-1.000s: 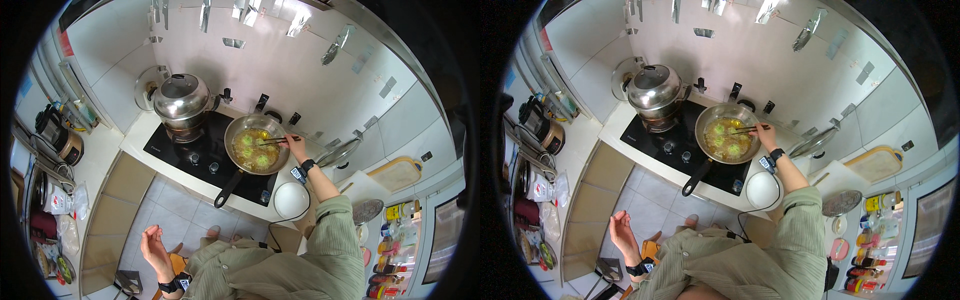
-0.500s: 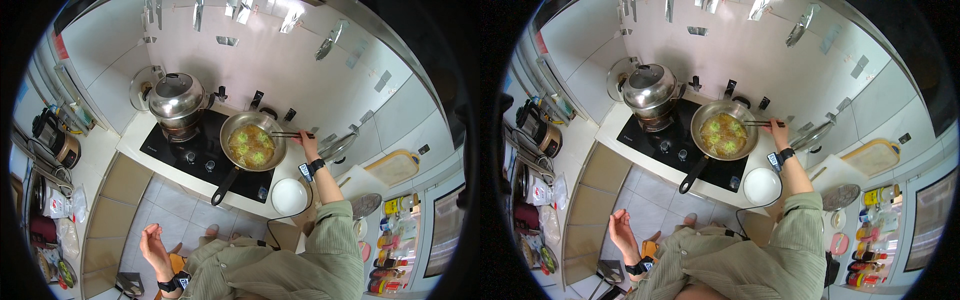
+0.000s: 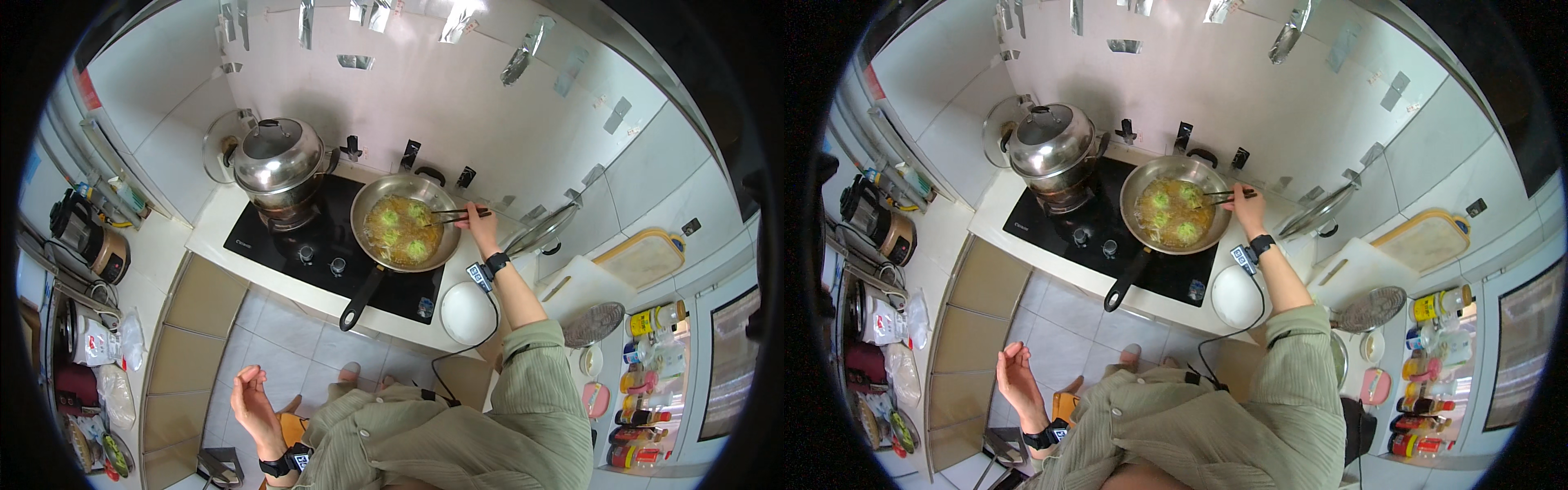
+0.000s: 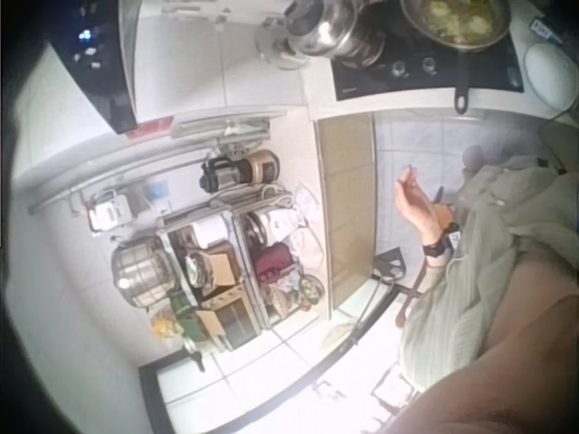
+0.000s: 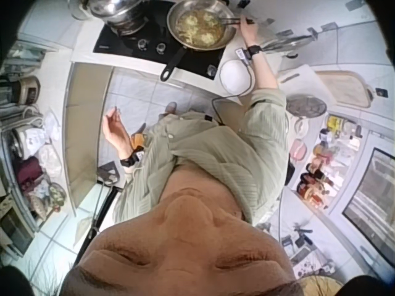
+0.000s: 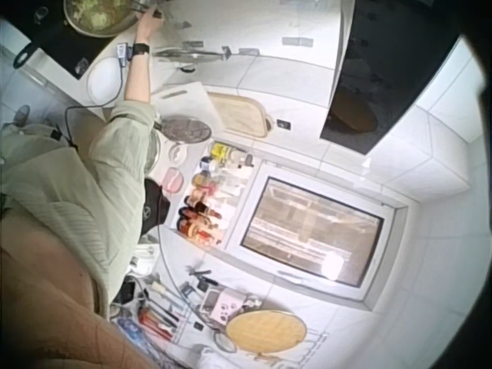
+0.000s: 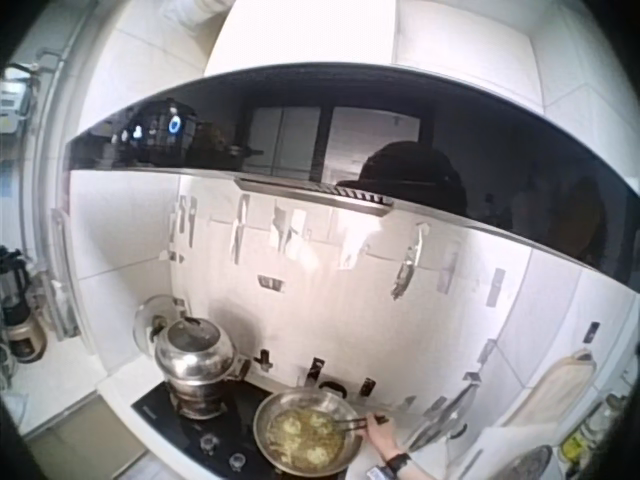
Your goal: The person forms small balls from a green vegetable mixture in a bowl and places them into a pan of hot oil on the stove. They then use chopsticks to turn the balls as they fry.
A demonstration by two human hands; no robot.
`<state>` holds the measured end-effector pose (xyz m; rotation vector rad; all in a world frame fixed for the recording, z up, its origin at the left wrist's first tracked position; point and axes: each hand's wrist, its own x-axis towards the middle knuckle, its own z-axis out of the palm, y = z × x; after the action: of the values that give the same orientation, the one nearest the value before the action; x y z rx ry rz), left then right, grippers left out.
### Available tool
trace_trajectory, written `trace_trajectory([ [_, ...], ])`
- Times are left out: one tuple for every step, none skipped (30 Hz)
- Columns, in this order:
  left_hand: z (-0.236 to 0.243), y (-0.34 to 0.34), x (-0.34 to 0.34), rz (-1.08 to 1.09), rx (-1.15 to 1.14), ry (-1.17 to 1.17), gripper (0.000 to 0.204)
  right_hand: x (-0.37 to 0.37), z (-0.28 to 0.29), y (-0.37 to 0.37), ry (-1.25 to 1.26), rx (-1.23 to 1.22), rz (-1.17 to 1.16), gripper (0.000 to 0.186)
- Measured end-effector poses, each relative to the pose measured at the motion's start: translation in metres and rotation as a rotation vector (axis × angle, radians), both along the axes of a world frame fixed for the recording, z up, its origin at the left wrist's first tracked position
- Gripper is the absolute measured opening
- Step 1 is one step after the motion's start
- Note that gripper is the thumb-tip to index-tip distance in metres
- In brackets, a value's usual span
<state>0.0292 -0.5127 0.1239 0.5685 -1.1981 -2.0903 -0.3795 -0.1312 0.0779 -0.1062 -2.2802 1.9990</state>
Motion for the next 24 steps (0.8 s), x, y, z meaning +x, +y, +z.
trace_trajectory([
  [-0.001,0.001,0.000,-0.006,0.012,0.001,0.040,0.002,-0.001,-0.001,-0.008,0.021,0.001,0.030],
  [-0.002,0.002,0.000,-0.011,0.024,0.003,0.040,0.003,-0.003,-0.003,-0.014,0.025,0.014,0.031],
  [-0.002,0.003,0.000,-0.015,0.035,0.007,0.040,0.004,-0.006,-0.005,-0.004,0.058,0.046,0.032],
  [-0.002,0.003,-0.001,-0.021,0.029,0.000,0.039,0.006,-0.010,-0.008,0.006,0.075,0.092,0.033],
  [-0.003,0.003,-0.001,-0.026,0.023,-0.006,0.039,0.008,-0.014,-0.010,0.017,0.091,0.138,0.033],
  [-0.002,0.003,-0.002,-0.028,0.011,-0.008,0.039,0.009,-0.016,-0.012,0.026,0.088,0.139,0.034],
  [-0.003,0.003,-0.002,-0.033,0.015,-0.009,0.039,0.010,-0.018,-0.013,0.035,0.085,0.139,0.035],
  [-0.003,0.003,-0.003,-0.036,0.013,-0.007,0.039,0.012,-0.019,-0.013,0.021,0.062,0.143,0.036],
  [-0.003,0.002,-0.003,-0.038,0.012,-0.004,0.039,0.013,-0.018,-0.012,0.035,0.117,0.132,0.035],
  [-0.003,0.001,-0.002,-0.039,0.016,0.003,0.039,0.015,-0.016,-0.008,0.027,0.154,0.127,0.035],
  [-0.003,0.000,-0.002,-0.040,0.021,0.007,0.039,0.017,-0.013,-0.003,0.015,0.163,0.134,0.034],
  [-0.004,0.000,-0.001,-0.043,0.026,0.010,0.039,0.018,-0.009,0.002,0.011,0.181,0.122,0.035],
  [-0.005,-0.001,0.000,-0.036,0.045,0.002,0.038,0.019,-0.004,0.010,0.006,0.171,0.121,0.035],
  [-0.006,-0.001,0.001,-0.031,0.063,-0.007,0.038,0.019,0.000,0.014,-0.007,0.133,0.129,0.036],
  [-0.007,-0.002,0.002,-0.025,0.080,-0.015,0.038,0.020,0.003,0.019,0.007,0.036,0.080,0.037],
  [-0.008,-0.002,0.002,-0.031,0.087,-0.011,0.038,0.020,0.006,0.022,0.023,0.093,0.025,0.037],
  [-0.008,-0.003,0.002,-0.037,0.094,-0.006,0.037,0.021,0.010,0.025,0.046,0.104,0.013,0.037],
  [-0.009,-0.003,0.002,-0.041,0.100,0.000,0.037,0.021,0.012,0.026,0.026,0.085,-0.015,0.037],
  [-0.009,-0.004,0.001,-0.043,0.097,0.008,0.037,0.022,0.015,0.026,0.051,0.089,-0.008,0.035],
  [-0.010,-0.004,0.000,-0.045,0.094,0.014,0.037,0.024,0.016,0.023,0.090,0.159,0.037,0.034],
  [-0.010,-0.004,-0.001,-0.048,0.089,0.020,0.037,0.025,0.016,0.020,0.091,0.200,0.064,0.032],
  [-0.010,-0.004,-0.002,-0.048,0.089,0.019,0.037,0.027,0.017,0.016,0.077,0.214,0.099,0.031],
  [-0.010,-0.004,-0.002,-0.050,0.088,0.019,0.037,0.029,0.018,0.012,0.084,0.305,0.145,0.030],
  [-0.010,-0.004,-0.002,-0.052,0.086,0.018,0.037,0.030,0.018,0.009,0.075,0.369,0.200,0.029],
])
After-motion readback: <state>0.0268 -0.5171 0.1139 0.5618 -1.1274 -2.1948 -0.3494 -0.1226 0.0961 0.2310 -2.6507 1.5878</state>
